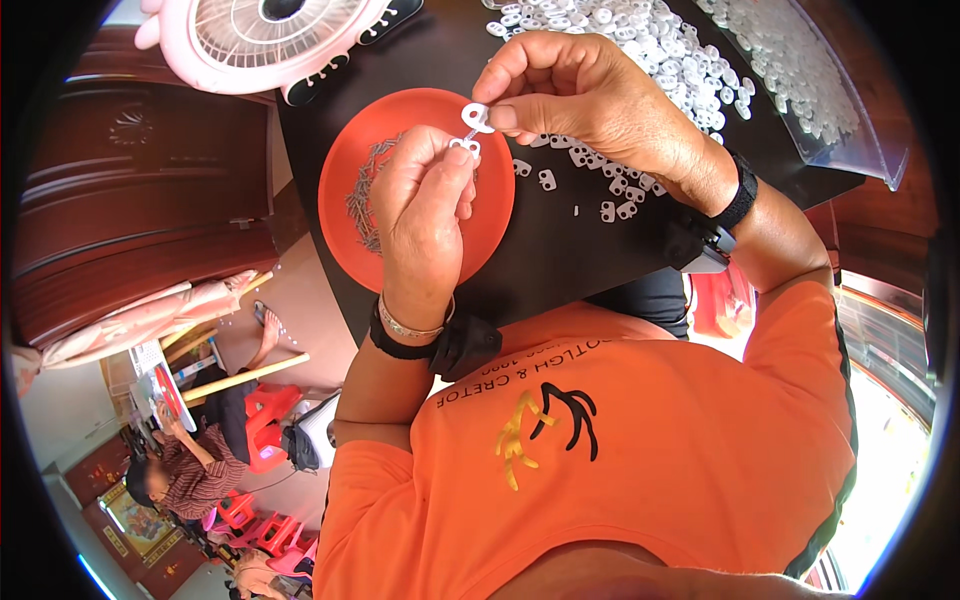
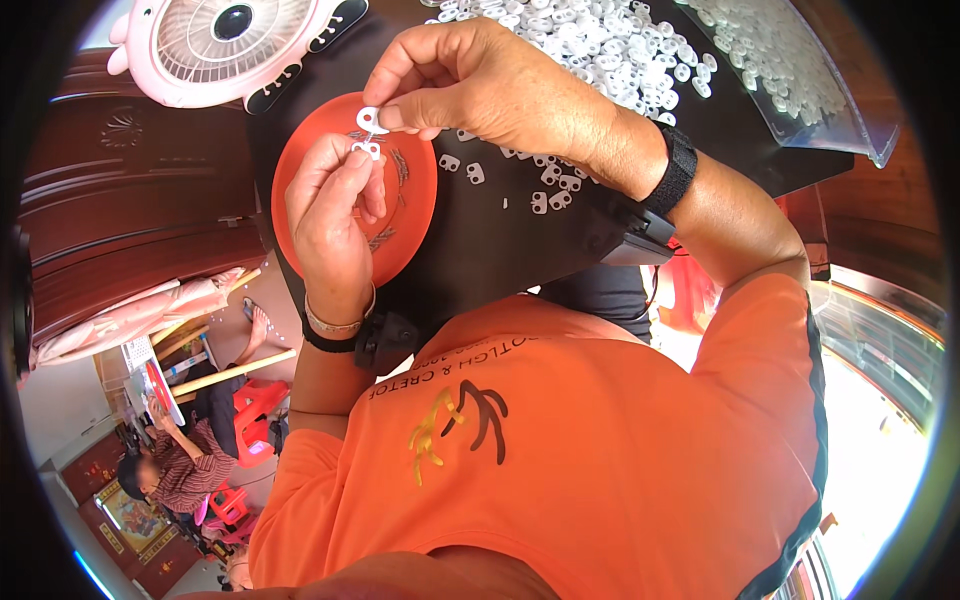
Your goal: Assembling small plastic components onto metal hooks.
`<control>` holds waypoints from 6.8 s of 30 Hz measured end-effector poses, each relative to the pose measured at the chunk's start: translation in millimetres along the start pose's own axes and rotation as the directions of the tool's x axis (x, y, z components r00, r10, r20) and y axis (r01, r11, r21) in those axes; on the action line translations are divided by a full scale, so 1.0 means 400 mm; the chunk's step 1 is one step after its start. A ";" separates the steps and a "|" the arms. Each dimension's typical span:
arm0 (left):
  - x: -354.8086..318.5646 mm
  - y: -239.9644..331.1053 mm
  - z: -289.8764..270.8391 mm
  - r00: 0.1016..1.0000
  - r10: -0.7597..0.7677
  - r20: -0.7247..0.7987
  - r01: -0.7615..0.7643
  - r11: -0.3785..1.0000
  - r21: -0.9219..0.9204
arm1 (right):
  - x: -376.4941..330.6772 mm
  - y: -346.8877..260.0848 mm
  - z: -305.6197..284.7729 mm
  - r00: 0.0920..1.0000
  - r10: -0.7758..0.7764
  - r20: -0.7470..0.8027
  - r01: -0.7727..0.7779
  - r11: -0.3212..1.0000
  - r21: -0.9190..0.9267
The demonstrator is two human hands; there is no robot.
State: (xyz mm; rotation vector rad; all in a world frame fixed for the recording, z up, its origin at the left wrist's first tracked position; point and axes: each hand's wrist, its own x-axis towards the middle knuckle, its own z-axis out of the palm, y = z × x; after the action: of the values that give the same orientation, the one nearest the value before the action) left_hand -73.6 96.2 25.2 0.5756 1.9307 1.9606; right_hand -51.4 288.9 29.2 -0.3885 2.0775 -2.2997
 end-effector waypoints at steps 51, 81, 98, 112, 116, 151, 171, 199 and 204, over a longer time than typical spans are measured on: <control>0.010 0.023 -0.046 0.987 0.076 -0.145 -0.104 0.974 -0.199 | 0.026 0.027 -0.016 0.998 0.065 0.024 -0.067 0.996 0.058; -0.220 -0.065 -0.241 0.925 -0.110 -0.364 0.001 0.958 -0.288 | 0.157 0.105 0.158 0.792 -0.034 0.610 0.611 0.052 -0.790; -0.042 -0.039 -0.225 0.967 -0.225 -0.116 0.171 0.918 -0.358 | 0.135 0.025 0.040 0.953 0.077 0.295 0.258 0.308 -0.916; 0.036 -0.020 -0.085 0.999 0.030 0.014 -0.024 0.948 -0.317 | 0.090 -0.002 0.025 0.992 0.098 0.079 -0.066 0.941 -0.332; 0.028 -0.014 -0.073 0.999 0.044 0.025 -0.038 0.981 -0.189 | 0.082 -0.012 0.032 0.998 0.056 0.008 -0.054 0.984 -0.167; 0.021 -0.045 -0.052 0.978 0.206 0.003 -0.201 0.948 0.245 | 0.056 0.015 0.076 0.998 -0.047 0.029 0.055 0.901 -0.430; 0.037 -0.049 -0.065 0.995 0.099 0.010 -0.099 0.993 0.066 | 0.055 0.008 0.074 0.988 -0.151 0.024 0.135 0.790 -0.599; 0.054 -0.047 -0.093 0.988 0.119 -0.103 -0.135 0.976 -0.169 | 0.081 -0.002 0.008 0.979 -0.146 -0.143 -0.003 0.690 -0.724; 0.057 -0.045 -0.099 0.988 0.102 -0.119 -0.129 0.960 -0.248 | 0.066 0.048 -0.006 0.955 -0.218 0.203 0.248 0.206 -0.947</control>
State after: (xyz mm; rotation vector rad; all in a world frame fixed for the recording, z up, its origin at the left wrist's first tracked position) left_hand -113.9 73.9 8.5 0.5341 1.6966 2.3109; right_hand -80.2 284.2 14.8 -0.7461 3.3546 -0.5824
